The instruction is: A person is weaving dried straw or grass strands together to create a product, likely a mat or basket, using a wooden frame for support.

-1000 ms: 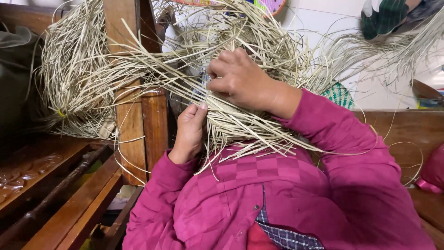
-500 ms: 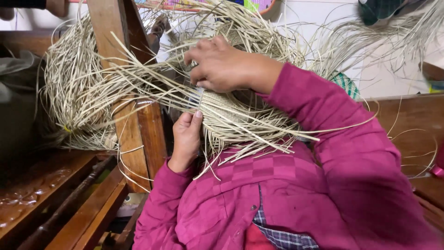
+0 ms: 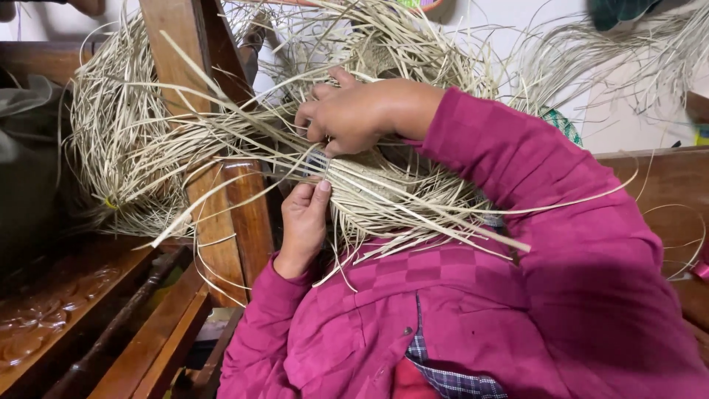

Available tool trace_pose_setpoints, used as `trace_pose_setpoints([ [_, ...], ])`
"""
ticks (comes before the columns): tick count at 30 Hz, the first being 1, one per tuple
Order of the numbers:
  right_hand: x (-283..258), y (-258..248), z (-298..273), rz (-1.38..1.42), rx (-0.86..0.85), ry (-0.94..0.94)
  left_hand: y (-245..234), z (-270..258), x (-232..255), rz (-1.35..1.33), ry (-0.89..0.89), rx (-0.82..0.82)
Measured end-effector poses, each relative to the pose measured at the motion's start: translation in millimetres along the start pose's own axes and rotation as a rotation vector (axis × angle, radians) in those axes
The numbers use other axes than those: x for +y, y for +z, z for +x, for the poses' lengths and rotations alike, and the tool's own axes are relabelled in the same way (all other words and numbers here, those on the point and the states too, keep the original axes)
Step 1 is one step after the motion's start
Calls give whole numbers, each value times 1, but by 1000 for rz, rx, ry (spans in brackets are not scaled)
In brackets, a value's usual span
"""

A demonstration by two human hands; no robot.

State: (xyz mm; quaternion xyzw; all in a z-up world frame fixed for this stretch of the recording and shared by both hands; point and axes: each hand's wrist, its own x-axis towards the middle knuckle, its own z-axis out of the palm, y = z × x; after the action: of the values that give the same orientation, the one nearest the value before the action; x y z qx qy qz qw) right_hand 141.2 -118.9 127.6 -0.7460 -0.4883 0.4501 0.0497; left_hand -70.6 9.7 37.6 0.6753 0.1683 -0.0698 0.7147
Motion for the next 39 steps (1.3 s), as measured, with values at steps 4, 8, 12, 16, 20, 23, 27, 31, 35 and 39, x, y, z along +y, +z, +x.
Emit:
trace_pose_setpoints([
  [4,7,10,3,18,29,-40,0,2,6,20,0,-7],
  [8,7,17,2,42,81,-67,0,13,16,21,-44,-18],
  [12,5,18,-1,27,110,-79,14,22,61,-115,-107,-32],
  [16,0,13,-7,83,103,-48,22,24,63,-156,-195,-9],
  [20,-1,13,-11,77,155,-74,25,25,44,-112,-113,74],
  [23,7,9,-25,117,403,-168,22,26,37,-32,-92,102],
  [27,14,13,-56,-42,1139,-189,21,27,36,-13,-54,77],
  [31,7,50,-64,-219,1047,-193,18,28,36,-44,-84,53],
  [35,13,70,-58,-111,811,-85,16,27,37,-13,-53,31],
  [39,16,61,-55,-131,778,-32,16,27,30,0,-58,45],
])
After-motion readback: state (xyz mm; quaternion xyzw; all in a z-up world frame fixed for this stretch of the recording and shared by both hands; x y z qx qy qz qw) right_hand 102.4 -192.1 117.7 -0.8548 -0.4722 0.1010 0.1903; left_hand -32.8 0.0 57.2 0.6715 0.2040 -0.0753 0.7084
